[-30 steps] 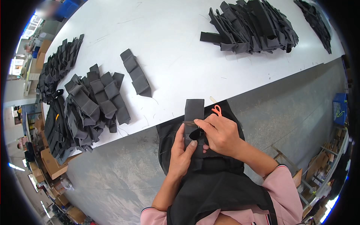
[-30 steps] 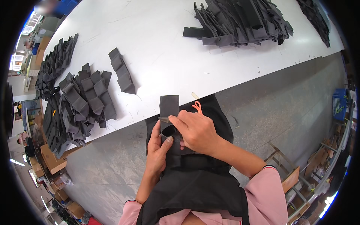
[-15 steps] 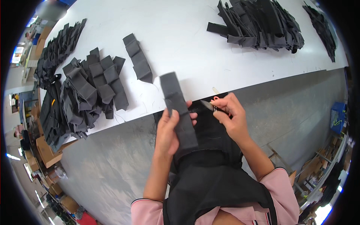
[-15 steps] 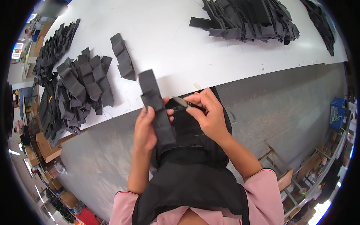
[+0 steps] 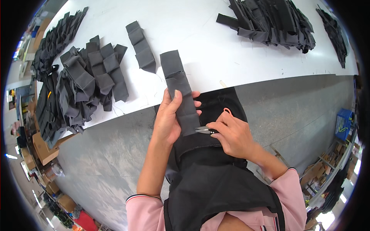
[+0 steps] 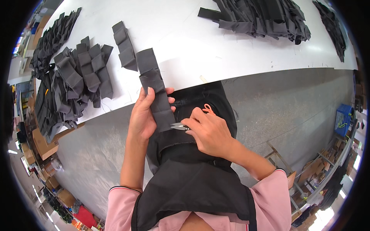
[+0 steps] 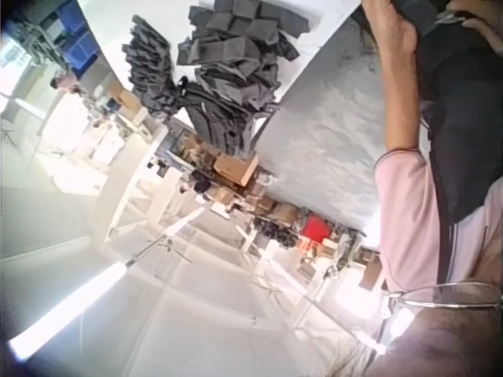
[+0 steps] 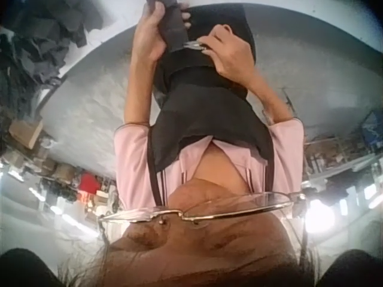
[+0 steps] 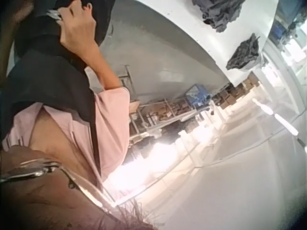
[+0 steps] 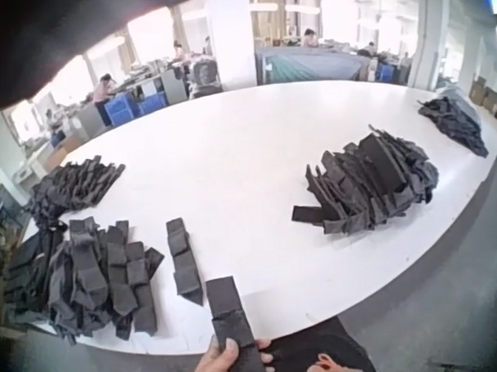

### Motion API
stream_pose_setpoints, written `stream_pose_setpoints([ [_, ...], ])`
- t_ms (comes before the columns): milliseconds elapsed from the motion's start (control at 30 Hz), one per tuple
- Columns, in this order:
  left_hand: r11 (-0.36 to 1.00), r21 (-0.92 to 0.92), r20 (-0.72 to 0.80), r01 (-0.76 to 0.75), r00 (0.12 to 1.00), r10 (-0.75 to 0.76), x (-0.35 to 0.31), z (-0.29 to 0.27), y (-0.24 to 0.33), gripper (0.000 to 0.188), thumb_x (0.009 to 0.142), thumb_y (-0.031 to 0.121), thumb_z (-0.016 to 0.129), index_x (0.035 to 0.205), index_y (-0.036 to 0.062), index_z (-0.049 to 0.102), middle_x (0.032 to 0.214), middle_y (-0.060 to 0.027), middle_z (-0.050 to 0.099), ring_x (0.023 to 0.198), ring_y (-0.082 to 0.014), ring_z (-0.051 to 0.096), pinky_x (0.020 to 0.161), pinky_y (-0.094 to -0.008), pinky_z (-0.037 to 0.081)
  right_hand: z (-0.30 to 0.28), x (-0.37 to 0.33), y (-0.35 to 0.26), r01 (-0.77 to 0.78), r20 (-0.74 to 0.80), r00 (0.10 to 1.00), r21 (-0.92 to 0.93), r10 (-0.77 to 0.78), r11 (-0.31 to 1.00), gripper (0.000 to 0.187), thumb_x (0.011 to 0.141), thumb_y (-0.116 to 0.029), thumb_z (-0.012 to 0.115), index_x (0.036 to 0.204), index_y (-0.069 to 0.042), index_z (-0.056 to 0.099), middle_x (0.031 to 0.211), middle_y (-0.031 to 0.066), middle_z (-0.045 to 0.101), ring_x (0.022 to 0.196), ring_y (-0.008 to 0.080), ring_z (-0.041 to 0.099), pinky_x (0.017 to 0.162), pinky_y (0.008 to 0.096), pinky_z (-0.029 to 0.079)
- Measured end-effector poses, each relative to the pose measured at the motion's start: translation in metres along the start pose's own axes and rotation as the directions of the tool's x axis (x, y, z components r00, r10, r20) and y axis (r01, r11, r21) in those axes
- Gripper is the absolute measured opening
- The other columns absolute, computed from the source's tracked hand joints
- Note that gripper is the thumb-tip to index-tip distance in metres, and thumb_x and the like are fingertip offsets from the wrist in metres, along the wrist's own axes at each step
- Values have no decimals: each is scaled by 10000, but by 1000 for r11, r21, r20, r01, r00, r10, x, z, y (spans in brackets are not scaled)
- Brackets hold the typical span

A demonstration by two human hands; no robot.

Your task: The recorder uses scissors to trim excess threads and shape small pieces of grey fabric on a factory work table.

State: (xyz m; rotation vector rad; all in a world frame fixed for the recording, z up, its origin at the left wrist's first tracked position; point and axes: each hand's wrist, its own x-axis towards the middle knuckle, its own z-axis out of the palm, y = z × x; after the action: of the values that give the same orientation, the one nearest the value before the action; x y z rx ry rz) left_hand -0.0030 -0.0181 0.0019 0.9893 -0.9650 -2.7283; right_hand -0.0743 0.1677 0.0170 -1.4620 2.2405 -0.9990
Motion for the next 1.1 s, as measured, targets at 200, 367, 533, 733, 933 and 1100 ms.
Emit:
stream_pose_setpoints([
  [200,997,-18,37,74,997,-74,-1,-1,2,326,972,271,478,1215,75,383,1060,-159,611,846,-214,634,695,-376,576,-4,7,8,156,76,985,12,-156,988,271,667,-71,730,912,-71,614,797,34,467,619,208,520,548,330,398],
  [367,988,-58,53,141,989,-138,1,-4,4,336,971,281,479,1220,81,375,1048,-156,615,841,-214,635,691,-383,578,-5,5,12,221,72,973,-19,-219,975,279,658,-73,726,924,-75,643,751,28,489,595,212,504,542,326,400],
  [533,985,-112,29,133,991,-130,2,-10,1,335,974,282,470,1226,89,362,1058,-157,610,856,-222,634,706,-395,575,-11,1,7,184,36,982,50,-186,982,312,638,-20,726,940,-67,666,726,39,521,599,218,518,548,326,427],
  [733,989,-130,44,67,997,-62,0,-1,2,322,983,266,450,1237,97,345,1113,-164,583,917,-225,619,761,-405,564,4,7,-3,90,-53,995,91,-85,992,302,639,-29,729,926,-47,636,753,52,473,624,218,528,560,314,436],
  [933,984,-142,41,108,994,-103,0,-1,3,333,980,274,456,1242,96,351,1105,-161,583,943,-230,611,785,-425,558,2,16,-7,108,18,994,108,-111,988,353,620,2,734,954,-57,636,767,55,505,659,231,534,591,330,446],
  [1100,979,-130,73,160,986,-151,1,-3,2,355,965,304,483,1215,80,367,1092,-161,587,927,-233,613,775,-424,564,1,19,-5,207,66,976,13,-207,978,290,661,-84,730,929,-62,621,772,41,469,629,201,515,555,309,390],
])
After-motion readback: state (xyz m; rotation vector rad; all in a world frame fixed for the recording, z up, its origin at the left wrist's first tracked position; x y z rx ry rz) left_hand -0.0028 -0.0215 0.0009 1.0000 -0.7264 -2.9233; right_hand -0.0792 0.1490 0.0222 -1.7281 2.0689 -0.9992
